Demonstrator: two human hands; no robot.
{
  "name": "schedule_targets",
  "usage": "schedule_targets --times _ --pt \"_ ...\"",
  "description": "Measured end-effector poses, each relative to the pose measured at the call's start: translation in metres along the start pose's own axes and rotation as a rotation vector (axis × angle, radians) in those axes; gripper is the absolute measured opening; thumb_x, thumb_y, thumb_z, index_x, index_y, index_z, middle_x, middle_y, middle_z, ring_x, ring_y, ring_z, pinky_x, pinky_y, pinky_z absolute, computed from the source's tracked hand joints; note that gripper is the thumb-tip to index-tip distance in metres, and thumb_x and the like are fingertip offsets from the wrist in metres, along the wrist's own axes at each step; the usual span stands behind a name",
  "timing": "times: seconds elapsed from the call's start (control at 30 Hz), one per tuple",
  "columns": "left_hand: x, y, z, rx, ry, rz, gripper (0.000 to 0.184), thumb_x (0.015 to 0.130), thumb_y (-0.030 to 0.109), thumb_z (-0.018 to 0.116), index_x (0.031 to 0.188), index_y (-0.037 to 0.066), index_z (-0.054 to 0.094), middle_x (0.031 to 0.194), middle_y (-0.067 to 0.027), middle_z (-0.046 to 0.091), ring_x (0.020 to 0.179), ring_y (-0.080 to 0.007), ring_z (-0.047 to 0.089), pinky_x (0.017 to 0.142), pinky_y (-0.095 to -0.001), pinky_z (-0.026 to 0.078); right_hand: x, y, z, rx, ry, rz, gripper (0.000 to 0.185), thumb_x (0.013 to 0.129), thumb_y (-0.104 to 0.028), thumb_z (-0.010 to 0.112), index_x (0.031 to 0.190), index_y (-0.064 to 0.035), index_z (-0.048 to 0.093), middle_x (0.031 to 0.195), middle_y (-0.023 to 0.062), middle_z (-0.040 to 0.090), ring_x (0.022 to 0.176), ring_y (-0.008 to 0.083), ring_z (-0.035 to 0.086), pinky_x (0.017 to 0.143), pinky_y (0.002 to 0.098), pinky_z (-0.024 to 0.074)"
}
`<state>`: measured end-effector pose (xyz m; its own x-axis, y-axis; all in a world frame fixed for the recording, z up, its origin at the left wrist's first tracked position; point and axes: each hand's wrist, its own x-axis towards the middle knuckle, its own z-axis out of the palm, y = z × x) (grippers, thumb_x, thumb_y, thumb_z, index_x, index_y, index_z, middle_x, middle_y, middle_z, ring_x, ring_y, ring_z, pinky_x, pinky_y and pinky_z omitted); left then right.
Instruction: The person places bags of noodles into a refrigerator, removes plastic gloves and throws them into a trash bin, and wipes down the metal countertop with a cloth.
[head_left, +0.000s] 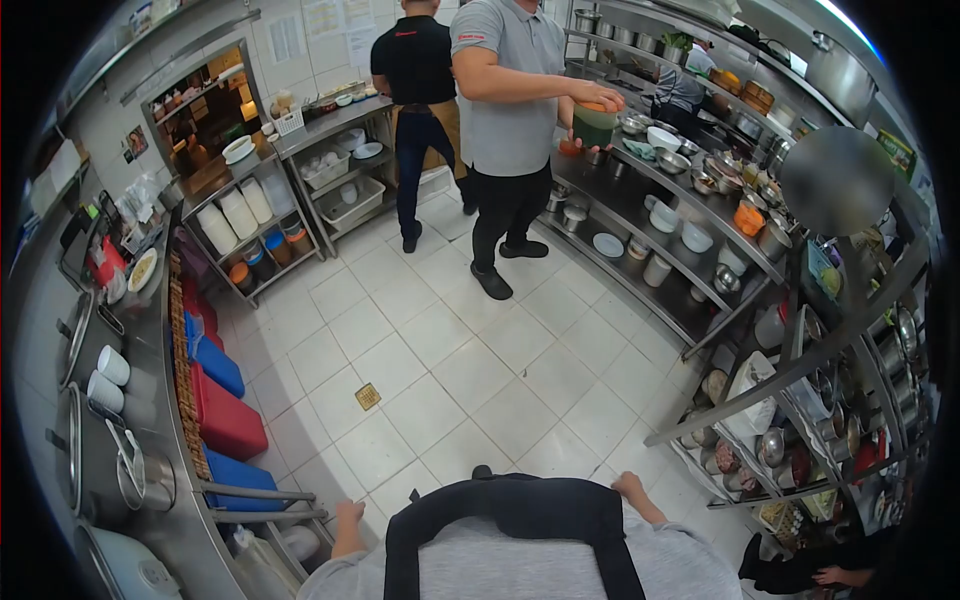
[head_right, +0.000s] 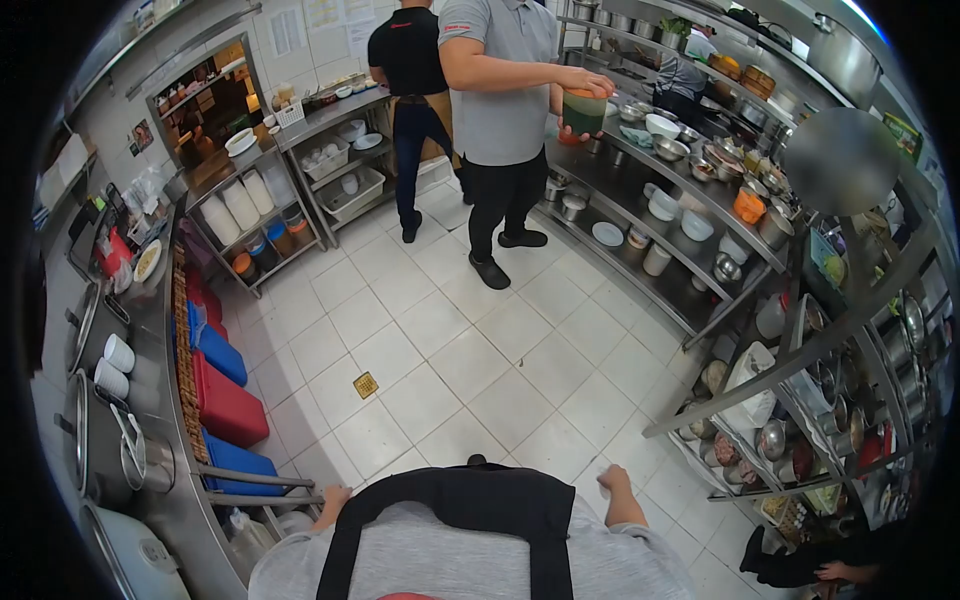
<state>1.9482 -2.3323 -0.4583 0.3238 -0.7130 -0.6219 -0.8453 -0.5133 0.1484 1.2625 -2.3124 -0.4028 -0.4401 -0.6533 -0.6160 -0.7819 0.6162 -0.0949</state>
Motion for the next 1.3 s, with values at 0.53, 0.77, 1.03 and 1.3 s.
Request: schedule_targets --times 0.53,0.77,1.03,1.3 --pt "-0.008 0.123 0.006 -0.415 0.294 0.025 0.053 0.062 0.035 0.063 0.105 0.006 0.053 0.125 -0.0343 0.018 0.111 -0.0438 0.032 0.093 -0.0427 0.030 0.075 -0.256 -0.096 0.090 0.172 -0.686 0.034 0.061 -0.022 0.054 0.090 -0.0043 0.056 0.089 0.0209 0.056 0.086 0.0344 0.053 0.076 0.0393 0.0433" --pt "0.015 0.061 0.047 -0.164 0.202 0.071 0.054 0.062 0.036 0.059 0.104 0.003 0.054 0.122 -0.0324 0.028 0.114 -0.0415 0.030 0.095 -0.0400 0.028 0.100 -0.248 -0.087 0.118 0.190 -0.638 0.039 0.059 -0.024 0.055 0.091 -0.0031 0.057 0.089 0.0205 0.057 0.086 0.0340 0.054 0.075 0.0385 0.0443" --pt "-0.021 0.089 0.036 -0.312 0.060 -0.206 0.060 0.065 0.042 0.055 0.108 0.002 0.050 0.121 -0.0257 0.036 0.118 -0.0392 0.024 0.095 -0.0442 0.025 0.161 -0.089 -0.057 -0.094 0.105 -0.390 0.033 0.057 -0.027 0.058 0.075 0.0003 0.059 0.089 0.0222 0.056 0.083 0.0346 0.055 0.072 0.0396 0.0452" --pt "0.018 0.177 -0.024 -0.298 0.136 -0.047 0.054 0.068 0.040 0.055 0.108 0.005 0.050 0.120 -0.0273 0.034 0.116 -0.0386 0.028 0.093 -0.0435 0.030 0.240 -0.047 -0.017 0.038 0.131 -0.345 0.033 0.053 -0.028 0.060 0.067 0.0012 0.059 0.075 0.0227 0.058 0.073 0.0359 0.057 0.067 0.0412 0.0460"
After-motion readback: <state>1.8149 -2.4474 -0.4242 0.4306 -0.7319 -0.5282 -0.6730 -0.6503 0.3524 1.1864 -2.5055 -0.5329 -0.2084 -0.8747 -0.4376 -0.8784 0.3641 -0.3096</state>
